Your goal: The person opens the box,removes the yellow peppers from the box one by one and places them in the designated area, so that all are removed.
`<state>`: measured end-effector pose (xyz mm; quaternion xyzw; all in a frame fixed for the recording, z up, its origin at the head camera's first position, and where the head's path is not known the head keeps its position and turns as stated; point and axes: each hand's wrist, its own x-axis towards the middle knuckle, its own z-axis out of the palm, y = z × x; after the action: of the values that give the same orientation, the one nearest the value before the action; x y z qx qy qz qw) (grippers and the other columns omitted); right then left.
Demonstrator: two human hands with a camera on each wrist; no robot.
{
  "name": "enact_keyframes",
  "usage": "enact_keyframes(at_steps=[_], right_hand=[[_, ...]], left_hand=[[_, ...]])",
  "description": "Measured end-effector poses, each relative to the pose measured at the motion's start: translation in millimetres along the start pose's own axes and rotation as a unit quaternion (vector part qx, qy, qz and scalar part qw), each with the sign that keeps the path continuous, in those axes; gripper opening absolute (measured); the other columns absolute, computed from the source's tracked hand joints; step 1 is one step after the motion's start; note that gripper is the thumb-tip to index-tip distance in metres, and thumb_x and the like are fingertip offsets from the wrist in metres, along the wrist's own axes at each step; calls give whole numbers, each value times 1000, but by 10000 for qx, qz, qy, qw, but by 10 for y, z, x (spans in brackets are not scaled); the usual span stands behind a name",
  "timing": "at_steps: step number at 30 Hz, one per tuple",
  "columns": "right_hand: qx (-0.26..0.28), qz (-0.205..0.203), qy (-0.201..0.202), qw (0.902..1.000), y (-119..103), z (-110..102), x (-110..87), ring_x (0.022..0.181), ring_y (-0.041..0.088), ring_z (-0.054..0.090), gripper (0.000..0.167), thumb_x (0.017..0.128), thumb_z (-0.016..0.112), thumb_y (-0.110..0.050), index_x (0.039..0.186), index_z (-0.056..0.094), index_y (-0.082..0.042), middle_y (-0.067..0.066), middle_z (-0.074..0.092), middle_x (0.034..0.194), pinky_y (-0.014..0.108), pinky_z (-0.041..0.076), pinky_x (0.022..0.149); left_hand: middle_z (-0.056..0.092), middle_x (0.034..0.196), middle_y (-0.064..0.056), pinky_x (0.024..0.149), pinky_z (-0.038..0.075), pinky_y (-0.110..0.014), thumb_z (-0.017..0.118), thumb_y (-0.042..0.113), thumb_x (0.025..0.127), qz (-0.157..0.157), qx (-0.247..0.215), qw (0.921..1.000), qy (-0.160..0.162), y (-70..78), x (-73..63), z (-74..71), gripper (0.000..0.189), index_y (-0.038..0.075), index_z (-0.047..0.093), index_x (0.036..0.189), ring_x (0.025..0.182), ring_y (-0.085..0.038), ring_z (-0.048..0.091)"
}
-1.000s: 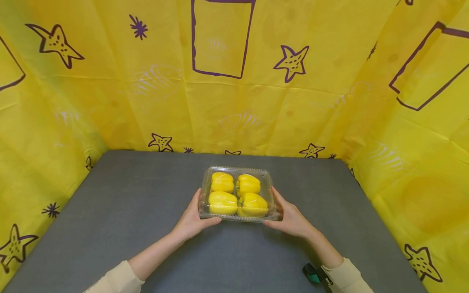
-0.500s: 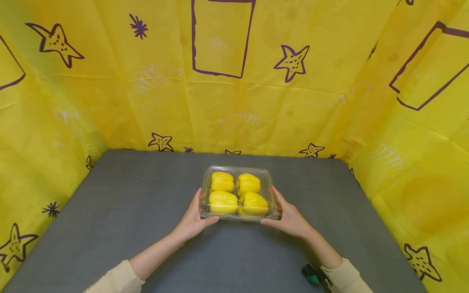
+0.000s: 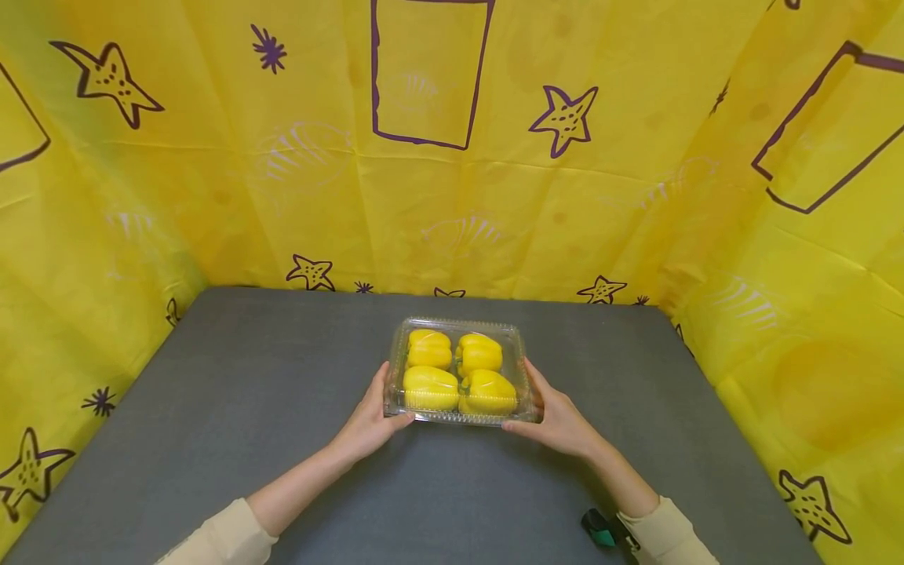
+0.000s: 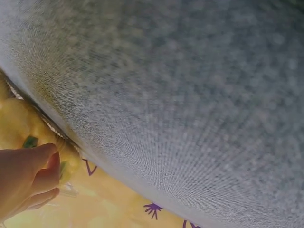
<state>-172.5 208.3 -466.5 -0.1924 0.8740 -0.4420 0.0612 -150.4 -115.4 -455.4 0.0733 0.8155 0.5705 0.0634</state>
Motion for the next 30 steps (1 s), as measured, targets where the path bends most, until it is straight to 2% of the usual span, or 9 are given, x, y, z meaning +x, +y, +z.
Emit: enact_keyframes(at_steps=[5, 10, 16, 30], right_hand=[[-112, -53, -2, 9999, -5, -8, 12, 127, 38, 48, 111, 76, 83, -40, 158, 11, -15, 11, 18, 160, 43, 49, 93], [-218, -157, 53, 9996, -5, -16, 8, 125, 38, 50, 111, 76, 83, -41, 157, 12, -13, 14, 22, 159, 44, 50, 92], [-297, -218, 44, 9993, -23, -28, 7, 123, 40, 51, 112, 75, 83, -42, 157, 13, -11, 17, 22, 158, 45, 50, 91], [-279, -252, -103, 9992, -9, -35, 17, 123, 39, 52, 113, 76, 83, -38, 156, 11, -5, 19, 20, 158, 42, 51, 90]], left_hand=[[16, 154, -34, 112, 17, -59, 68, 2, 86, 39, 13, 10000, -38, 28, -26, -26, 90, -9, 6, 150, 141, -47, 19], [15, 154, -33, 112, 16, -59, 65, 2, 88, 24, 59, 9999, -110, 34, -42, -40, 88, -9, 5, 151, 140, -48, 20], [10, 157, -30, 113, 9, -58, 63, 4, 89, -69, 173, 9997, -185, 15, -37, -56, 86, -7, 4, 152, 144, -44, 11], [9, 158, -27, 114, 13, -56, 59, 8, 93, 30, 242, 9990, -373, -17, -47, -113, 82, -6, 5, 153, 144, -42, 15]])
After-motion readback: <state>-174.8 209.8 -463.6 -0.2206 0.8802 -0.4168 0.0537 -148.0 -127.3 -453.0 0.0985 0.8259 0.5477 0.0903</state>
